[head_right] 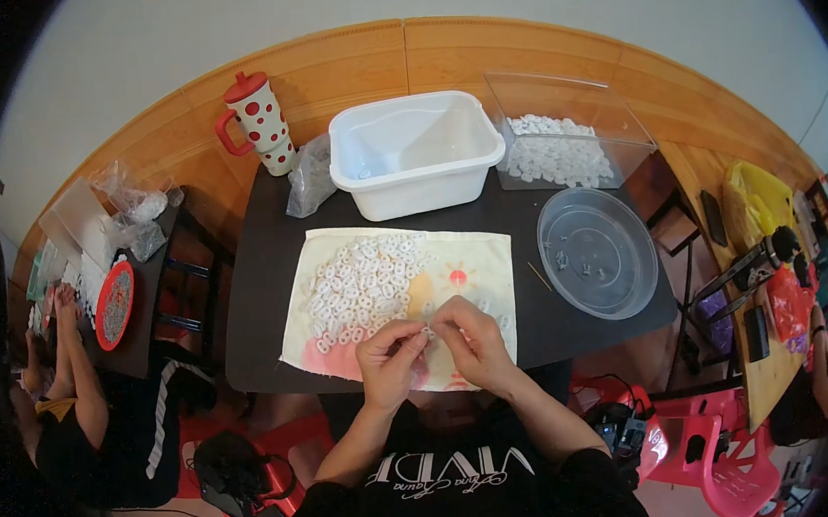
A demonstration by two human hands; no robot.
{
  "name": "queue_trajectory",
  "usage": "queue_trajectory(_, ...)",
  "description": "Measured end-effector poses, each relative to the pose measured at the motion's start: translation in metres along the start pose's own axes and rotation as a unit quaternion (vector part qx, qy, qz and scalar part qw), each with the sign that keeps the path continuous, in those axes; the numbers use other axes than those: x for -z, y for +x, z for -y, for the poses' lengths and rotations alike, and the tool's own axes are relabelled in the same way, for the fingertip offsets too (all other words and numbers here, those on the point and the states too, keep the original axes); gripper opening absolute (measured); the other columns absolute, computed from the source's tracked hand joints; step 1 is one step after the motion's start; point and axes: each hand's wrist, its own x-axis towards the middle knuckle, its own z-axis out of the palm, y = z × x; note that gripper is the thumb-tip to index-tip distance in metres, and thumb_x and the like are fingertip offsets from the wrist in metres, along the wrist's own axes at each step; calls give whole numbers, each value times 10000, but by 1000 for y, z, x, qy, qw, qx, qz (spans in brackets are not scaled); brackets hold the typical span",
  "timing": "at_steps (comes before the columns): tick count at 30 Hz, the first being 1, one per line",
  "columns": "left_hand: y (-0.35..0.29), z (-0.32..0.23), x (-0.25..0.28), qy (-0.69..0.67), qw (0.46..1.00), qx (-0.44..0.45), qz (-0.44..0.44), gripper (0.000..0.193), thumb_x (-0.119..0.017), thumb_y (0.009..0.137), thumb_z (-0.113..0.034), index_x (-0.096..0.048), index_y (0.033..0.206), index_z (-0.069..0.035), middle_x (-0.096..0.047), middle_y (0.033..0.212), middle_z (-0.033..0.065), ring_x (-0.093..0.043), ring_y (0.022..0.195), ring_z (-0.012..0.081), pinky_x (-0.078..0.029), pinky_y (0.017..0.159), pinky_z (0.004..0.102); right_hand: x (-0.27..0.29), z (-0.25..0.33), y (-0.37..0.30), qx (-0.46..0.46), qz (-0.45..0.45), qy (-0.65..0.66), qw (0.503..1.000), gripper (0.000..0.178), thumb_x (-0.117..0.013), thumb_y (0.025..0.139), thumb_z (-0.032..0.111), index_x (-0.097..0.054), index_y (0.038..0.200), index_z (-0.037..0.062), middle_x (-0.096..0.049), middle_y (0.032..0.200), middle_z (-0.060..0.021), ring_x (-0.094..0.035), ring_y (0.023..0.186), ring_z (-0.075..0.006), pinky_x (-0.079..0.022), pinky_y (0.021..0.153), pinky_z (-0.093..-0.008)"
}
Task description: Assembling small white plastic components by fitting one piece inside another at a workstation.
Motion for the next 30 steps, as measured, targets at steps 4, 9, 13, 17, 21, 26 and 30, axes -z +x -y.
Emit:
queue_trajectory(4,0,0,0,10,1000,-12,4,135,-655,899,35,-700,1025,20,-670,886,47,-593,697,73,-462,591,205,0,1,1,12,-3,-15,1000,106,-556,871,-102,-577,895,-1,-556,822,-63,-537,722,-129,-427,652,-243)
queue_trajectory(9,1,0,1,10,1000,-2,3,139,-654,899,36,-698,1030,20,-663,879,45,-586,689,73,-463,591,206,1,-1,2,14,2,-12,1000,103,-556,869,-102,-574,891,-4,-560,824,-71,-542,731,-138,-432,659,-252)
queue_trajectory(13,1,0,1,10,1000,-17,6,139,-652,898,43,-697,1028,21,-662,874,45,-584,680,70,-460,579,205,3,-1,1,8,24,-22,999,89,-599,856,-81,-566,912,-20,-556,839,-138,-572,760,-277,-451,684,-318)
queue_trajectory(17,0,1,1,13,1000,-16,-1,132,-651,899,42,-696,1022,22,-661,865,44,-579,654,70,-455,561,204,0,-5,3,57,24,-56,996,98,-595,852,-82,-560,912,-14,-547,837,-149,-563,755,-309,-449,671,-345)
queue_trajectory(21,1,2,0,18,1000,-23,-5,119,-652,902,36,-695,1013,22,-661,857,46,-577,637,70,-452,540,204,-4,-4,4,82,23,-89,992,102,-587,851,-84,-553,912,-10,-541,833,-158,-555,748,-331,-445,661,-369)
queue_trajectory(26,0,-1,0,0,1000,-2,-16,108,-657,903,29,-693,1004,23,-661,836,42,-579,633,68,-451,521,205,-5,-5,2,44,21,-66,997,78,-595,868,-64,-568,918,-11,-551,839,-145,-568,752,-296,-449,664,-350)
queue_trajectory(30,-1,1,1,-7,1000,4,-15,112,-663,900,25,-694,1008,23,-664,841,45,-581,637,69,-460,542,206,4,-1,2,-7,17,-3,1000,93,-590,880,-68,-612,952,-14,-593,880,-108,-588,793,-193,-456,708,-277)
